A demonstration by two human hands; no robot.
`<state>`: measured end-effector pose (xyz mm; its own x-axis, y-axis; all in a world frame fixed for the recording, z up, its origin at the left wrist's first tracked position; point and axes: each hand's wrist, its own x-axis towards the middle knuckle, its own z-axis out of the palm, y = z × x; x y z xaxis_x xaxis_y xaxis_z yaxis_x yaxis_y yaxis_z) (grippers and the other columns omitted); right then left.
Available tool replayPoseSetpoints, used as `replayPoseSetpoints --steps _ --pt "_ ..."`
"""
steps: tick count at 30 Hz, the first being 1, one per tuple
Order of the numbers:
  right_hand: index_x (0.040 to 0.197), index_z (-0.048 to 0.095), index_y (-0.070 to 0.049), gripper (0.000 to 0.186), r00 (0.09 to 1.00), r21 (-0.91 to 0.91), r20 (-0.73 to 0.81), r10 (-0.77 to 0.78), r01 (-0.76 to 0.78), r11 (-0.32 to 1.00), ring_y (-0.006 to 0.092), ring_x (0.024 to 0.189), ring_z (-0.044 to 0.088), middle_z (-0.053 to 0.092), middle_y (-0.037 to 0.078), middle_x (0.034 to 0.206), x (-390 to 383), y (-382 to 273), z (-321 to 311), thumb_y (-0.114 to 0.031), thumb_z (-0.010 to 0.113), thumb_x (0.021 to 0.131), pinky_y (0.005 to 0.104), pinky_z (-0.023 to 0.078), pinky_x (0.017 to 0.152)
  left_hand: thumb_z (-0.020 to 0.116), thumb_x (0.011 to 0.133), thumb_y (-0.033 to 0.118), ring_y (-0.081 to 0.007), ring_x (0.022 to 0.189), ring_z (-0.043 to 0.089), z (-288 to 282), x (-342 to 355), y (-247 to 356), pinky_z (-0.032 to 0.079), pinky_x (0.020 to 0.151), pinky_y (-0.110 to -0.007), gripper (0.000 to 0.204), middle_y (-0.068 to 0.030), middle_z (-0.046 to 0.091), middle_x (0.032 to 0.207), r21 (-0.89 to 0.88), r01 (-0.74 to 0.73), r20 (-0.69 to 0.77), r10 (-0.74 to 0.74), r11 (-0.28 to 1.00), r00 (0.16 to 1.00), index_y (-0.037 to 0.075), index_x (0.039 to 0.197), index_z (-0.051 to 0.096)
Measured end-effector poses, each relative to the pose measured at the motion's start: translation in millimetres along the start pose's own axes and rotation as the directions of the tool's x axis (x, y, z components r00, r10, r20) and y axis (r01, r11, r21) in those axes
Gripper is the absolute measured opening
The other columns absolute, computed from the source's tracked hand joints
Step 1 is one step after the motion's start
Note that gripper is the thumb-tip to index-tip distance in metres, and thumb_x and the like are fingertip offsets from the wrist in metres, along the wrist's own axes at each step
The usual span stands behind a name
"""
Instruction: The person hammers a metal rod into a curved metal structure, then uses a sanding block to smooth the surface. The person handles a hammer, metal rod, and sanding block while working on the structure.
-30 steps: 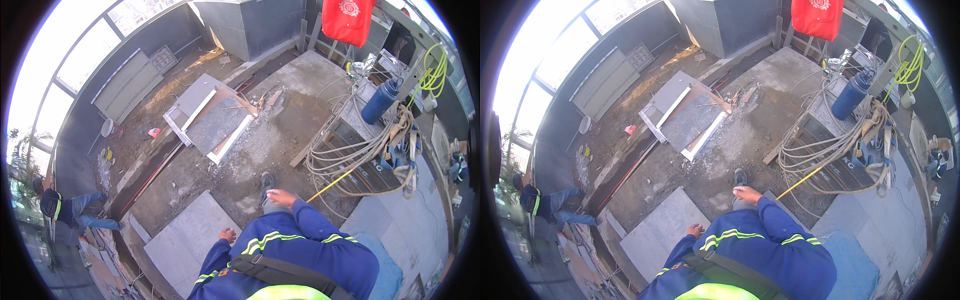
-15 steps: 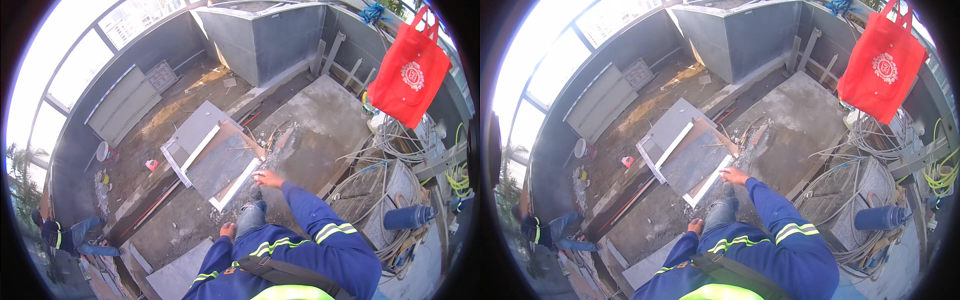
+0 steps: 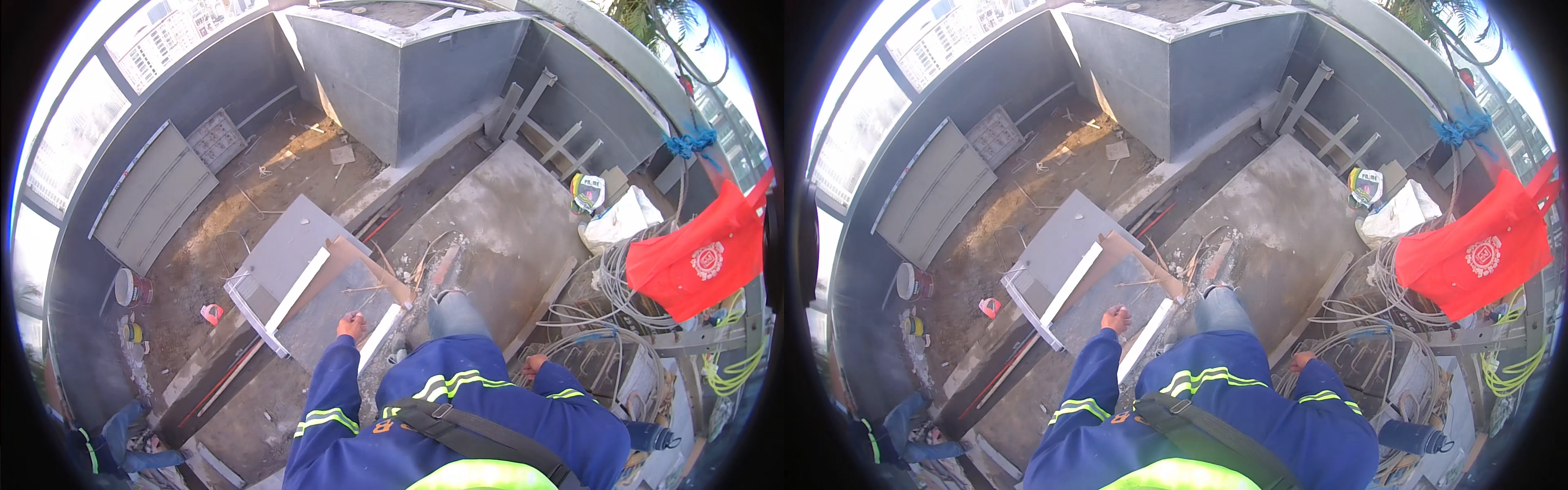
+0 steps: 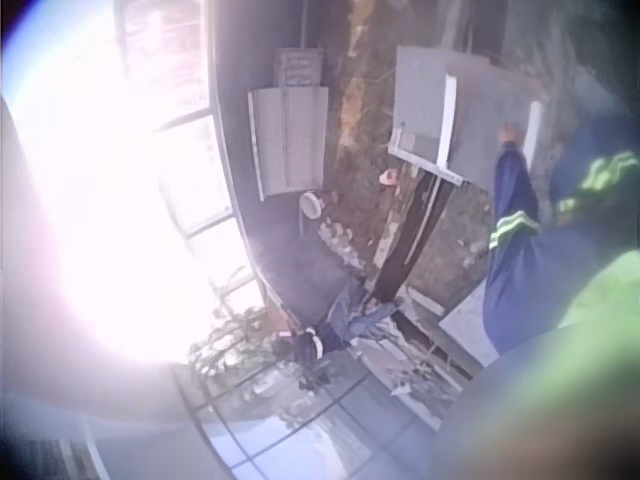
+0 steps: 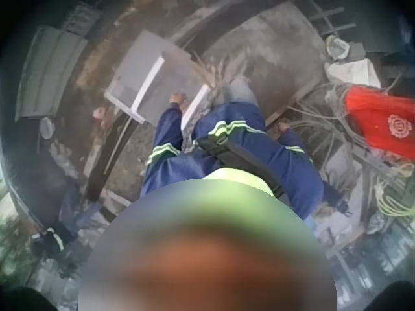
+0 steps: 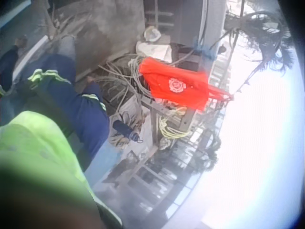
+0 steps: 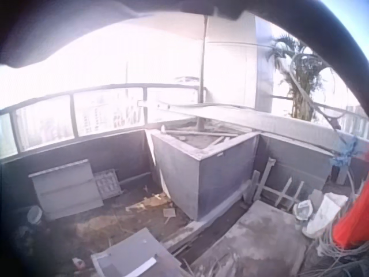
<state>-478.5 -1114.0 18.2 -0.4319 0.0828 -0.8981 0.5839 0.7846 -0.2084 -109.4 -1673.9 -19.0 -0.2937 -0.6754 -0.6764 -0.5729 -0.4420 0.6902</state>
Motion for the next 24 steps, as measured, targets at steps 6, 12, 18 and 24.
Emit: replayPoseSetpoints --steps 6,12,18,24 --pt "0.102 0.07 -0.011 0.015 0.98 -0.117 0.126 -0.153 0.168 0.979 0.0167 0.076 0.069 0.069 0.004 0.089 48 -208 30 -0.023 0.061 0.099 0.0332 0.052 0.061 0.059 0.103 0.03 -0.023 0.087 0.078 11 61 16 0.06 0.069 -0.035 0.042 -0.0136 0.078 0.107 -0.007 0.189 -0.038 -0.189 0.982 0.981 0.004 0.135 0.065" --pt "0.121 0.073 -0.006 0.033 0.703 -0.308 0.021 -0.71 0.68 0.665 0.0196 0.095 0.073 0.077 0.009 0.11 61 -609 36 -0.029 0.07 0.097 0.0346 0.056 0.086 0.062 0.102 0.03 -0.0266 0.083 0.078 69 58 26 0.061 0.067 -0.04 0.04 -0.0152 0.079 0.101 -0.028 0.554 -0.033 -0.555 0.832 0.831 0.001 0.128 0.07" --pt "0.131 0.069 -0.004 0.04 0.089 -0.399 0.087 -0.992 0.916 0.047 0.0274 0.113 0.073 0.076 0.015 0.121 -83 -980 59 -0.024 0.069 0.096 0.0373 0.055 0.1 0.069 0.096 0.026 -0.0258 0.094 0.075 125 119 90 0.057 0.085 -0.041 0.034 -0.0157 0.079 0.102 0.151 0.135 -0.131 -0.115 0.979 0.985 -0.001 0.116 0.075" --pt "0.132 0.071 -0.01 0.047 0.008 -0.639 0.237 -0.971 0.754 -0.15 0.0328 0.117 0.07 0.075 0.015 0.123 -175 -1205 122 -0.037 0.068 0.094 0.0417 0.053 0.103 0.067 0.1 0.024 -0.0206 0.085 0.072 125 177 171 0.056 0.075 -0.035 0.037 -0.0172 0.077 0.095 -0.274 0.009 -0.301 -0.094 0.962 0.949 -0.003 0.125 0.07"
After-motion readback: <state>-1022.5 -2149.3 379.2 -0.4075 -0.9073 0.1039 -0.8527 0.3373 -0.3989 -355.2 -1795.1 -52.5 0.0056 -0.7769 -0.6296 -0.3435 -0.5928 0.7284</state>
